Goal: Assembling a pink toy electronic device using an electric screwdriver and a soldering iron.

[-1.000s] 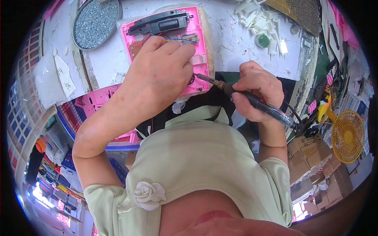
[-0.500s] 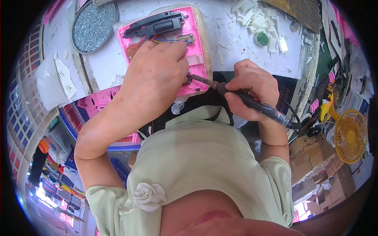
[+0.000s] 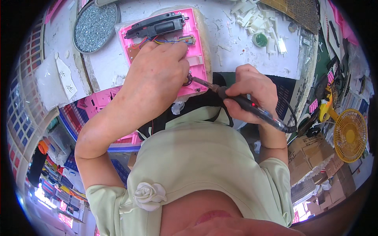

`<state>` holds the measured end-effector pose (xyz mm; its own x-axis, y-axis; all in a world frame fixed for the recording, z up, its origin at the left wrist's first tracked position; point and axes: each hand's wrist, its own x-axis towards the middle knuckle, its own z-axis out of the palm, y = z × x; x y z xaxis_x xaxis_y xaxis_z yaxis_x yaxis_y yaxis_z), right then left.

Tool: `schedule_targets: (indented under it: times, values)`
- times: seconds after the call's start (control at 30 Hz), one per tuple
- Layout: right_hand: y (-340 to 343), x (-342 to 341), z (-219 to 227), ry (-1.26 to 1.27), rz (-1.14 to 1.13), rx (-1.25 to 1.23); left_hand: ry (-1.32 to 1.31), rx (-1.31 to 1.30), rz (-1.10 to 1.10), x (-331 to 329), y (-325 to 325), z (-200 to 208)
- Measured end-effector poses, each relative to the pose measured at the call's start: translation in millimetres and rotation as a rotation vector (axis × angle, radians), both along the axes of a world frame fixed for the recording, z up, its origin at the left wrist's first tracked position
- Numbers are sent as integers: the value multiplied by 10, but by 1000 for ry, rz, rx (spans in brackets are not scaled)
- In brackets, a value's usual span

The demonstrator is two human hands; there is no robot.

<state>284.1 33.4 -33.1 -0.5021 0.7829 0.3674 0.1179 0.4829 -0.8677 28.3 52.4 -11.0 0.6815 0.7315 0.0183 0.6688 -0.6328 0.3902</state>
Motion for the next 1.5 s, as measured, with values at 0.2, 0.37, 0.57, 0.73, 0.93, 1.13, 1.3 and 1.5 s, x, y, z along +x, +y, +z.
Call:
schedule_targets:
  times: [0.2,0.37,0.57,0.73,0.93,1.13,1.3,1.5]
  values:
    - [-90,224,104,45,-100,1,7,-22,-15,-36,0,-19]
    - [-322,835,107,149,-414,14,-2,-10,-8,-61,-17,-6]
    - [-625,2175,445,362,-1292,29,-3,-32,-15,-10,27,41]
    - [-951,2820,681,238,-1598,236,33,-59,22,67,-18,115]
    - [-802,3341,386,-48,-1709,245,1,-53,21,24,-25,38]
    - [-522,3042,36,489,-1679,-289,-10,-18,-55,-97,20,78]
    - [-778,2328,59,913,-1017,-497,-283,-172,58,-402,-46,102]
    - [-367,820,-109,424,-841,-539,-330,-31,83,-405,-206,-53]
